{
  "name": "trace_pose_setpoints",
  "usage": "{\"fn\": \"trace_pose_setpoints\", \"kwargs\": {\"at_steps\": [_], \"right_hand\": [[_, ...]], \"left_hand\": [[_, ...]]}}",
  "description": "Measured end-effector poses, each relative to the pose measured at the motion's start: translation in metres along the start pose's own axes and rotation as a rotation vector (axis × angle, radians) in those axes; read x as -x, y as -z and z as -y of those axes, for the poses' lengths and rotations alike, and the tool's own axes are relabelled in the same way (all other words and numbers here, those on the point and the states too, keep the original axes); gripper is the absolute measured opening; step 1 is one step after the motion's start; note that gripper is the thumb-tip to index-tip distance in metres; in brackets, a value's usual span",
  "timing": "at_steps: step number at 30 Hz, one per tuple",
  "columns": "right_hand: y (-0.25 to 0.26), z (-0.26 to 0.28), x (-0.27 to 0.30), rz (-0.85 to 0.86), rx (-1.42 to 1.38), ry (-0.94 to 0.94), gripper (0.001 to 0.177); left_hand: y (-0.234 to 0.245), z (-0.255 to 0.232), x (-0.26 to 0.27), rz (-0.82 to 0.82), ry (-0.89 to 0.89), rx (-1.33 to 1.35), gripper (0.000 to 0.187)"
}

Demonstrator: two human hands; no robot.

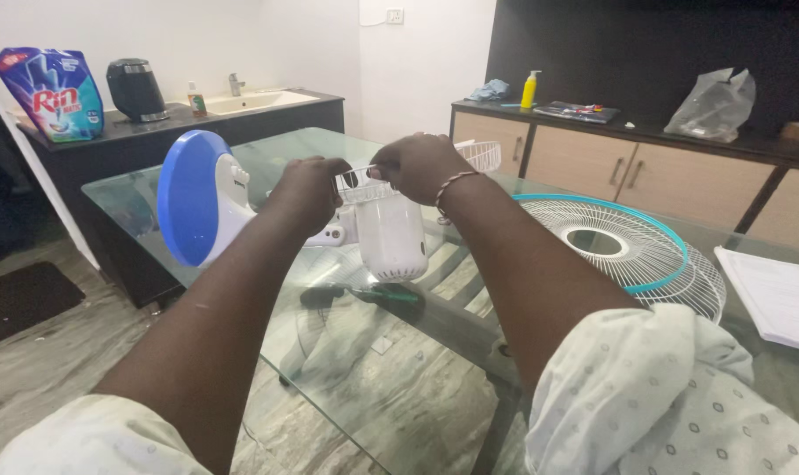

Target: The person disassembles a table fan on a glass table. They remove the front grille, unscrew the central cap, detach the fan blades, remove the rear grille, and use a screwdriver to loosen screws on the motor housing.

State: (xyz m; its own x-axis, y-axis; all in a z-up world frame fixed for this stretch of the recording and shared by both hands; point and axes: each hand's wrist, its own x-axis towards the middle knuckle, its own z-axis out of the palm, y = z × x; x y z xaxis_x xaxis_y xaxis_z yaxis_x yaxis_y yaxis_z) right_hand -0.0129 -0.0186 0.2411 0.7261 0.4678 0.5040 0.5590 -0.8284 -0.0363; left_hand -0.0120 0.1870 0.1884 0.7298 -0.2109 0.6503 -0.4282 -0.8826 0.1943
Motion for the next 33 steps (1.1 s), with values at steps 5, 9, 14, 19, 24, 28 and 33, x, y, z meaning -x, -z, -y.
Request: {"fn": "trace_pose_setpoints", "kwargs": {"at_steps": [5,9,14,19,24,28,33], "right_hand": [[0.004,0.011,0.014,0.030,-0.085,-0.037,0.032],[0.006,0.022,0.022,-0.029,-0.046,0.056,0.031],[0.007,0.034,0.030,0.026,-0.023,-0.006,0.035],[-0.005,0.038,0.035,-0.059,0.061,0.032,0.033],[-0.017,0.034,0.038,-0.179,0.043,0.075,0.030],[-0.026,0.033,0.040,-0.231,0.004,0.044,0.028],[-0.032,0.030,0.037,-0.297,-0.010,0.078,0.029]], "left_hand": [[0.007,0.008,0.004,0.090,0.000,0.066,0.030],[0.010,0.011,0.006,0.176,0.051,0.070,0.030],[0.012,0.015,0.015,0.221,0.127,0.072,0.028],[0.005,0.020,0.022,0.176,0.117,0.124,0.029],[0.007,0.019,0.026,0.132,0.101,0.213,0.028],[0.007,0.014,0.030,0.098,0.072,0.222,0.028],[0.007,0.014,0.028,0.079,0.066,0.250,0.021]]}}
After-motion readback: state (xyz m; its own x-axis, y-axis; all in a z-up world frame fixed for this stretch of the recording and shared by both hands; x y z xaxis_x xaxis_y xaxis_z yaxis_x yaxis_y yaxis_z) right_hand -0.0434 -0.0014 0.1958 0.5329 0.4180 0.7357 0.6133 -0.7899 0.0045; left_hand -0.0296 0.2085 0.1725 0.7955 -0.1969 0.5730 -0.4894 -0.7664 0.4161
